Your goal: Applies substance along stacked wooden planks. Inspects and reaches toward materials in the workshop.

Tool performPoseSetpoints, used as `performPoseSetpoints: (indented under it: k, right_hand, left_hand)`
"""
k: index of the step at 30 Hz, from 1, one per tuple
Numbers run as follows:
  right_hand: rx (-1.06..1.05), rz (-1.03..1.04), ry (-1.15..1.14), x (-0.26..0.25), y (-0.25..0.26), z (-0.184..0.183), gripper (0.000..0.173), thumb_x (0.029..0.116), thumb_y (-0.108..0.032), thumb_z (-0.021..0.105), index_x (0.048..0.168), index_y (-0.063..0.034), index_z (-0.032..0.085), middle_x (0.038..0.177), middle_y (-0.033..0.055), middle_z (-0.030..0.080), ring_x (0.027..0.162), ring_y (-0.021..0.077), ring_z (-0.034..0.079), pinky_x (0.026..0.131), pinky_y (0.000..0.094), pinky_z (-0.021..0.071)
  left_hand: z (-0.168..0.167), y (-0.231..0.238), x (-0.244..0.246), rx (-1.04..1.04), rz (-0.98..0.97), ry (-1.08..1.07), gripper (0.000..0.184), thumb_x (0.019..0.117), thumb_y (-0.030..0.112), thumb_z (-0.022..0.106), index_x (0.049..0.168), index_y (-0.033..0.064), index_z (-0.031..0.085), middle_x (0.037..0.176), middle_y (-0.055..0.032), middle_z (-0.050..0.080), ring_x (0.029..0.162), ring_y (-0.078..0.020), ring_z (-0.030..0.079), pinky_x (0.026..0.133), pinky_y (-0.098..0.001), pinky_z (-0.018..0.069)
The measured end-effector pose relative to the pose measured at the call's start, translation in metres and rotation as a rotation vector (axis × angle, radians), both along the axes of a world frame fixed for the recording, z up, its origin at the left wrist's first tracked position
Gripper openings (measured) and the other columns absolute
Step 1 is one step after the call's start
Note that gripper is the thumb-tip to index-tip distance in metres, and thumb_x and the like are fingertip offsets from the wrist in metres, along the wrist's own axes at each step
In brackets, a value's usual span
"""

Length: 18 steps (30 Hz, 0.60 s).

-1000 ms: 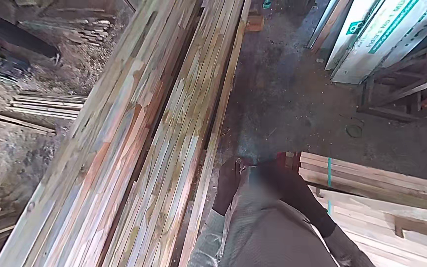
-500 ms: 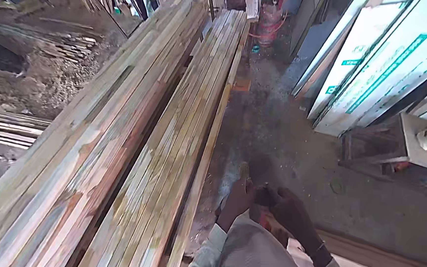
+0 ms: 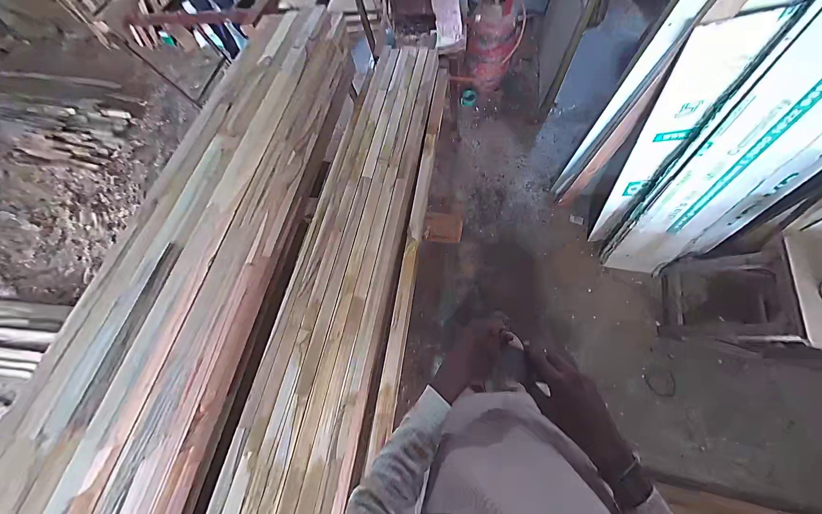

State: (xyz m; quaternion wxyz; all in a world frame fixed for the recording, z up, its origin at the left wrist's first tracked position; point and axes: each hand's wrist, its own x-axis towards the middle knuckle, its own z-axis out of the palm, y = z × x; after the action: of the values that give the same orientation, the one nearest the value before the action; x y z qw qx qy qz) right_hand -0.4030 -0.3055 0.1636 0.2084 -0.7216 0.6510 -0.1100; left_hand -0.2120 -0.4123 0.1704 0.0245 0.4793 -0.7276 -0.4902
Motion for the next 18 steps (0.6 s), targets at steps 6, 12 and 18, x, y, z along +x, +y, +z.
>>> performPoseSetpoints:
  k: [6, 12, 18]
  right_hand:
    - [0.449, -0.092, 0.114, -0.040, -0.125, 0.001, 0.022, 0.0949, -0.018, 0.058, 0.109, -0.0062, 0.071, 0.096, 0.0192, 0.073, 0.089, 0.0407, 0.072, 0.071, 0.0608, 0.0552]
    - [0.109, -0.106, -0.106, -0.107, -0.312, 0.005, 0.025, 0.0972, -0.011, 0.061, 0.119, -0.0018, 0.070, 0.105, 0.0193, 0.072, 0.097, 0.0366, 0.071, 0.086, 0.0551, 0.0576]
    - [-0.273, 0.270, -0.288, -0.094, -0.485, 0.061, 0.047, 0.0988, -0.006, 0.053, 0.146, -0.0067, 0.057, 0.156, 0.0084, 0.051, 0.149, 0.0250, 0.042, 0.124, 0.0488, 0.0346]
  left_hand:
    - [0.041, -0.152, -0.018, 0.205, 0.122, -0.389, 0.042, 0.1126, 0.029, 0.042, 0.143, 0.0026, 0.056, 0.142, -0.0197, 0.060, 0.135, -0.0330, 0.056, 0.115, -0.0491, 0.0419]
    - [0.002, -0.295, -0.054, -0.081, 0.188, -0.126, 0.042, 0.1098, 0.034, 0.045, 0.128, 0.0009, 0.065, 0.116, -0.0220, 0.069, 0.112, -0.0368, 0.067, 0.100, -0.0554, 0.0523]
    - [0.048, -0.415, -0.104, -0.270, 0.352, 0.130, 0.026, 0.1012, 0.018, 0.059, 0.121, 0.0036, 0.069, 0.109, -0.0139, 0.072, 0.103, -0.0241, 0.070, 0.095, -0.0460, 0.0558]
